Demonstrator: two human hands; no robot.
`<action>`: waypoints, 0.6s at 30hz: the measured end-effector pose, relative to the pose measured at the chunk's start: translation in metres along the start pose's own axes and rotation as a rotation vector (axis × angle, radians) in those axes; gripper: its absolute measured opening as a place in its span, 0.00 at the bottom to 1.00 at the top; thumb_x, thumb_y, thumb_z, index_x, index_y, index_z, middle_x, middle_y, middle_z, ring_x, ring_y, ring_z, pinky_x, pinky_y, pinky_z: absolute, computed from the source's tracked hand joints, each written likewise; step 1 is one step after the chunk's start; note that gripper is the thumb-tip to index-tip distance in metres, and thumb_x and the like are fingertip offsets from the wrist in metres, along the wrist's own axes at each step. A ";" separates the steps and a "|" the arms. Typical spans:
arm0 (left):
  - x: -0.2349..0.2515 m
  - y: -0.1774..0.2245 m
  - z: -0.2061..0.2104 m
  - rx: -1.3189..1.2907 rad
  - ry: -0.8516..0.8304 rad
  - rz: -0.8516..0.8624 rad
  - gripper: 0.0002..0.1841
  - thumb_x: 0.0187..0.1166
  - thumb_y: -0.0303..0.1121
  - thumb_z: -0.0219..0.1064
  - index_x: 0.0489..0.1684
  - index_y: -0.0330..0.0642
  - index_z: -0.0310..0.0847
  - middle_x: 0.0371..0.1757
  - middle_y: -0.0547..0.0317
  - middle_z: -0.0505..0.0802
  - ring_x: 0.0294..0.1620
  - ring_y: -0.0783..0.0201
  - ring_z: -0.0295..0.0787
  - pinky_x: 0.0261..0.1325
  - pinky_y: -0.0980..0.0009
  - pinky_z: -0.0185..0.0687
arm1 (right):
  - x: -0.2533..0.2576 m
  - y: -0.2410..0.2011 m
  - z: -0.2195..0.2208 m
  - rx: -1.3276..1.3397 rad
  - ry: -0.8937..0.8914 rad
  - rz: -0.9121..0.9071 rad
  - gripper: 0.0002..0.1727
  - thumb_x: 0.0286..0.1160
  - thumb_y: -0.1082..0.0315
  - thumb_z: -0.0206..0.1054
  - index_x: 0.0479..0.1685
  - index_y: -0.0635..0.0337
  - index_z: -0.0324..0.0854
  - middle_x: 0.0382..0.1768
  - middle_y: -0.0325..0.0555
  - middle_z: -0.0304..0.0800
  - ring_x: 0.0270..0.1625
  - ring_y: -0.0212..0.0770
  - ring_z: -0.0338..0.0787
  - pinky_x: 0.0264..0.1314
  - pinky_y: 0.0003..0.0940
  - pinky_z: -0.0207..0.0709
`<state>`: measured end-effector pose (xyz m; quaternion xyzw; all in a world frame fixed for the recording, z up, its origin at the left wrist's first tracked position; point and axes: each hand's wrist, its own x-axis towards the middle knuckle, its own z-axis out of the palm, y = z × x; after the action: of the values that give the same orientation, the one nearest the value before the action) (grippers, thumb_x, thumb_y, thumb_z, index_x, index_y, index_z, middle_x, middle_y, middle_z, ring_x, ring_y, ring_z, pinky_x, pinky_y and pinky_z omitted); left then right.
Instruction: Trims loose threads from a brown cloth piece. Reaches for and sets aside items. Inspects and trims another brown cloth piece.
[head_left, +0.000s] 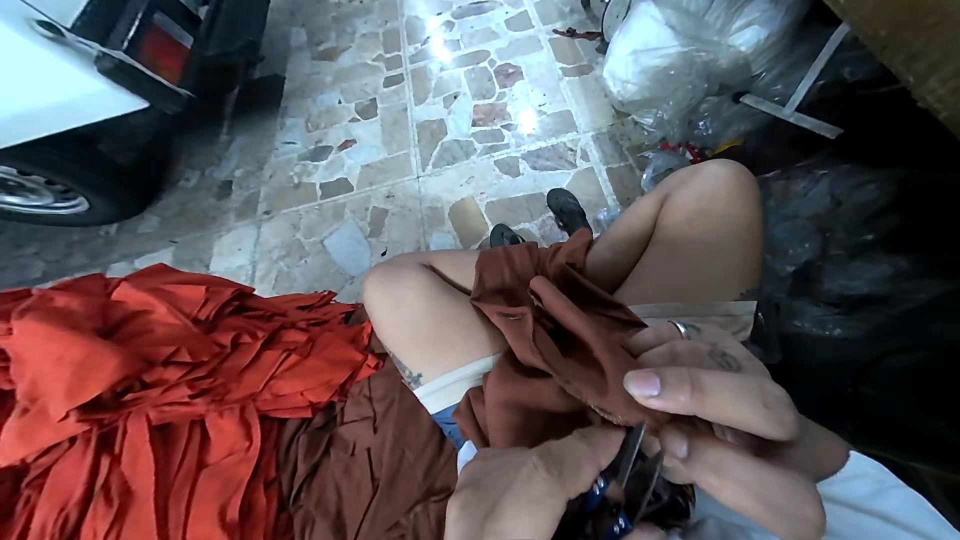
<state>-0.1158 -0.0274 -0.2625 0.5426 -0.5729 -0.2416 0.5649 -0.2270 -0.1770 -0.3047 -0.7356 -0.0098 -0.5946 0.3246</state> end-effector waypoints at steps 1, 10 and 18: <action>-0.001 -0.002 0.001 -0.009 0.010 0.012 0.15 0.81 0.35 0.71 0.56 0.32 0.83 0.36 0.53 0.94 0.34 0.73 0.91 0.39 0.81 0.86 | 0.001 0.000 -0.001 0.053 -0.014 0.050 0.04 0.79 0.71 0.62 0.42 0.61 0.82 0.35 0.41 0.84 0.37 0.30 0.83 0.51 0.24 0.80; -0.002 -0.007 0.006 -0.199 0.061 -0.032 0.10 0.83 0.33 0.70 0.53 0.38 0.84 0.36 0.61 0.93 0.34 0.78 0.90 0.40 0.82 0.87 | -0.001 0.011 -0.003 0.162 -0.174 -0.057 0.05 0.81 0.73 0.61 0.37 0.63 0.78 0.46 0.50 0.88 0.42 0.33 0.86 0.49 0.23 0.81; 0.005 -0.004 -0.012 -0.254 0.190 0.017 0.12 0.88 0.43 0.64 0.65 0.59 0.81 0.40 0.73 0.91 0.33 0.79 0.85 0.36 0.84 0.81 | 0.001 0.023 -0.006 0.141 -0.254 -0.201 0.02 0.80 0.74 0.63 0.44 0.60 0.76 0.50 0.54 0.84 0.45 0.39 0.87 0.50 0.28 0.84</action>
<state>-0.1028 -0.0286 -0.2614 0.4822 -0.4863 -0.2549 0.6827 -0.2226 -0.1981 -0.3142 -0.7755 -0.1659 -0.5241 0.3104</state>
